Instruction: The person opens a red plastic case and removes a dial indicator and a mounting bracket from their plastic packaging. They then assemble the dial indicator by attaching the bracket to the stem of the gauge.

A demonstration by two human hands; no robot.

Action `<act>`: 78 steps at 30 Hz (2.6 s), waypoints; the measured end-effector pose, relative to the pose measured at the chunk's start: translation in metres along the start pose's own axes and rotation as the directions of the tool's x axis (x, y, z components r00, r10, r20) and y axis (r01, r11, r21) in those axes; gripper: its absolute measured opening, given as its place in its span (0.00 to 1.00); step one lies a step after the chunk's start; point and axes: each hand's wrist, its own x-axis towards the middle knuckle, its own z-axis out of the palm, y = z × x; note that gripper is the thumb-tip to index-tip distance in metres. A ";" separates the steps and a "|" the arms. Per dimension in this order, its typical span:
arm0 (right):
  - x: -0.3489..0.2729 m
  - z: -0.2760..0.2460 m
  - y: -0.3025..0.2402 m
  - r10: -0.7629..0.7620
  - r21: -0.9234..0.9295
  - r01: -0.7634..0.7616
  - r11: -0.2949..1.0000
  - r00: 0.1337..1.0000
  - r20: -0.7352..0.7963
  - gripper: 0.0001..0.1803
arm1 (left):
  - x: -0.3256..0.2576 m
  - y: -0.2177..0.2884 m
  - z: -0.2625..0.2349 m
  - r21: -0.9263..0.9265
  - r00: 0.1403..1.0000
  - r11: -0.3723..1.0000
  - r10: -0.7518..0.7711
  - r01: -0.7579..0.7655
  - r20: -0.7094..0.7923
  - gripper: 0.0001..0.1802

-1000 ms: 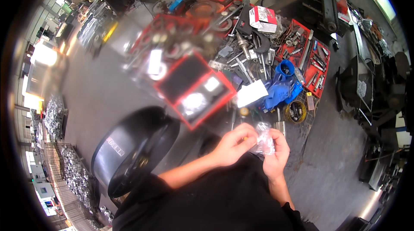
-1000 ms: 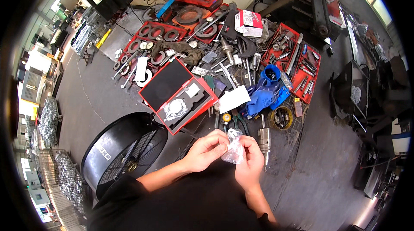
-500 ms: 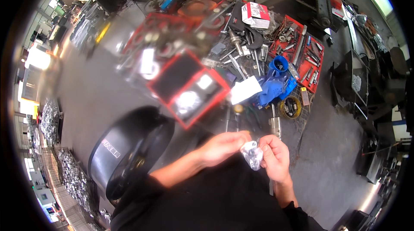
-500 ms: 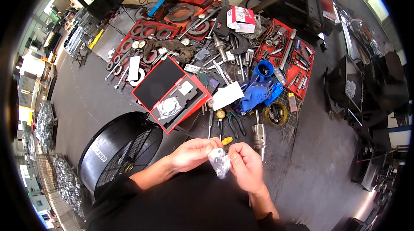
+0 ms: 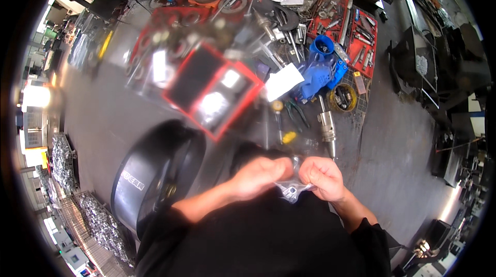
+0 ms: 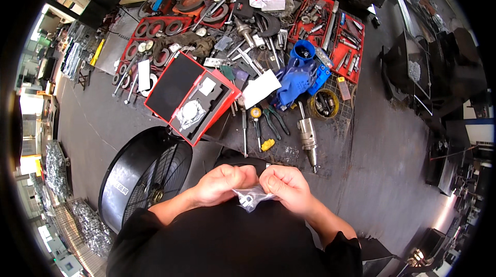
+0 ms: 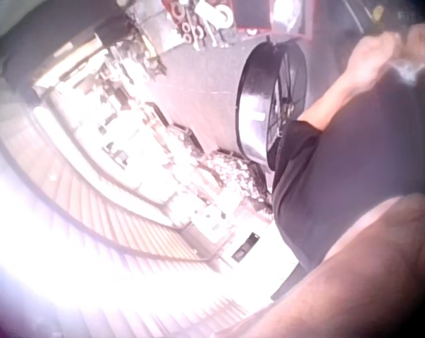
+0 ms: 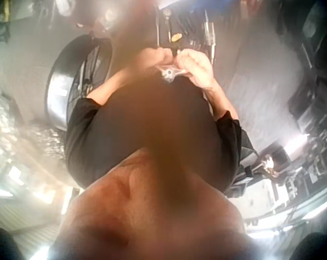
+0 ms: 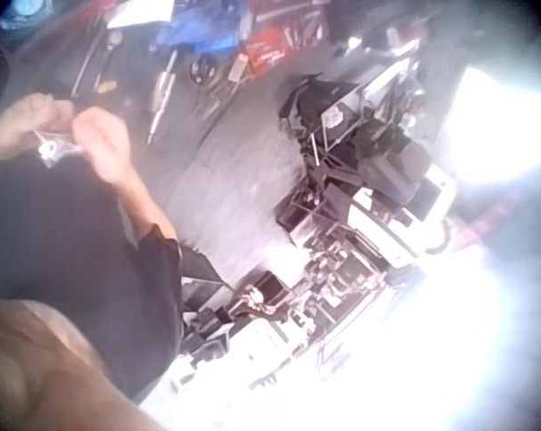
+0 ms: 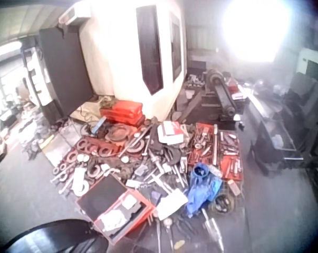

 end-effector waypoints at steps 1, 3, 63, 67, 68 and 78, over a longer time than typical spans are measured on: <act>0.000 0.004 0.006 -0.010 0.090 0.012 0.996 1.000 -0.028 0.20 | 0.001 0.000 0.000 -0.007 0.999 1.000 -0.030 0.030 -0.031 0.33; 0.000 0.004 0.017 -0.059 0.224 0.072 0.972 0.996 -0.065 0.19 | 0.003 -0.004 -0.003 -0.089 0.997 0.995 -0.047 0.041 -0.064 0.35; 0.090 -0.043 0.012 -0.336 -0.404 0.083 0.911 0.718 -0.610 0.16 | 0.090 0.026 -0.032 0.971 0.582 -0.133 0.781 -0.200 0.227 0.18; 0.092 -0.043 0.014 -0.315 -0.405 0.068 0.912 0.748 -0.584 0.15 | 0.095 0.017 -0.037 0.982 0.600 -0.013 0.790 -0.189 0.126 0.12; 0.092 -0.041 0.014 -0.297 -0.398 0.045 0.916 0.742 -0.601 0.14 | 0.094 0.015 -0.041 0.986 0.598 -0.023 0.793 -0.164 0.118 0.11; 0.107 -0.035 0.025 -0.121 -0.212 -0.025 0.977 0.757 -0.642 0.12 | 0.074 0.021 -0.053 0.983 0.728 -0.178 0.666 -0.053 0.160 0.09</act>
